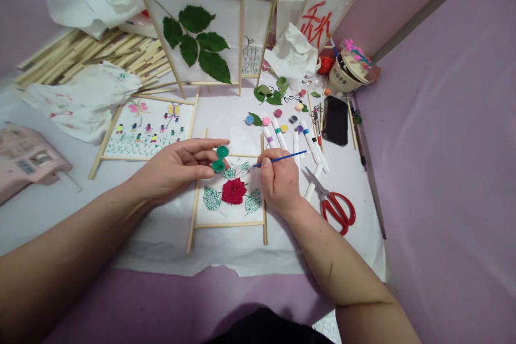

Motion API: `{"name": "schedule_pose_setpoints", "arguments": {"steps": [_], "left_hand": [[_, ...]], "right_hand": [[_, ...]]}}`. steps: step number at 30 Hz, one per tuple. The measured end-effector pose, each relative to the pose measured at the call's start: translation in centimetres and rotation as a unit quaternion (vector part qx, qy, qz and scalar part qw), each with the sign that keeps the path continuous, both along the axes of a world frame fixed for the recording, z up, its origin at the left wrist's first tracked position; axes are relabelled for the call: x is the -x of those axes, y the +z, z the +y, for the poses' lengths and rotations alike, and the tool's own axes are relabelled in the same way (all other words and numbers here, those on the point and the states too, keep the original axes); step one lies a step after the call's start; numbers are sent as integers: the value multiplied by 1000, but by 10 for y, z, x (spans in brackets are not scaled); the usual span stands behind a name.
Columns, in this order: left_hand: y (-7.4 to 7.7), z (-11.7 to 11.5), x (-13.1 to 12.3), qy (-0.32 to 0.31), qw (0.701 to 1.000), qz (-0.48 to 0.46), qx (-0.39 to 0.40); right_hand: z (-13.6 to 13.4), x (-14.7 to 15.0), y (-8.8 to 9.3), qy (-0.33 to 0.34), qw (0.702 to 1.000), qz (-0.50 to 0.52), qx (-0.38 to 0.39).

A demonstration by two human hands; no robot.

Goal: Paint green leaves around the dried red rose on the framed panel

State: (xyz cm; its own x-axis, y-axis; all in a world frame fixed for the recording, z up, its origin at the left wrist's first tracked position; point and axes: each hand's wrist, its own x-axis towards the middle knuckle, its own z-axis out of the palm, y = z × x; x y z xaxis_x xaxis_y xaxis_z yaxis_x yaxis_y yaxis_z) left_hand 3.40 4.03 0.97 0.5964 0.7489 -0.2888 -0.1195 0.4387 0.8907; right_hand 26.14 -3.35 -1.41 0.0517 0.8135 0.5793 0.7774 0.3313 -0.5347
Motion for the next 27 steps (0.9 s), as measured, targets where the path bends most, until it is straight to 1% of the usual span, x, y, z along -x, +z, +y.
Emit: {"name": "schedule_pose_setpoints", "arguments": {"steps": [7,11,14,17,20,22,24,27], "left_hand": [[0,0,1,-2,1000,-7,1],[-1,1,1,-4,1000,-7,0],[-2,1,1,-4,1000,-13,0],[-1,1,1,-4,1000,-17,-1],[-1,1,1,-6,1000,-16,-1],[-2,2,0,-6,1000,-15,1],[-2,1,0,-4,1000,-15,2],[-1,1,0,-3,1000,-15,0]], "right_hand": [[1,-1,0,-1,1000,-14,7],[0,-3,-3,-2,999,32,-15],[-1,-3,-7,-21,996,78,-32],[-1,-2,-9,-35,988,148,-4],[1,0,-6,-6,972,234,33],[3,1,-3,11,961,272,51],[4,1,0,9,954,293,67],[5,-1,1,-11,952,295,82]]}}
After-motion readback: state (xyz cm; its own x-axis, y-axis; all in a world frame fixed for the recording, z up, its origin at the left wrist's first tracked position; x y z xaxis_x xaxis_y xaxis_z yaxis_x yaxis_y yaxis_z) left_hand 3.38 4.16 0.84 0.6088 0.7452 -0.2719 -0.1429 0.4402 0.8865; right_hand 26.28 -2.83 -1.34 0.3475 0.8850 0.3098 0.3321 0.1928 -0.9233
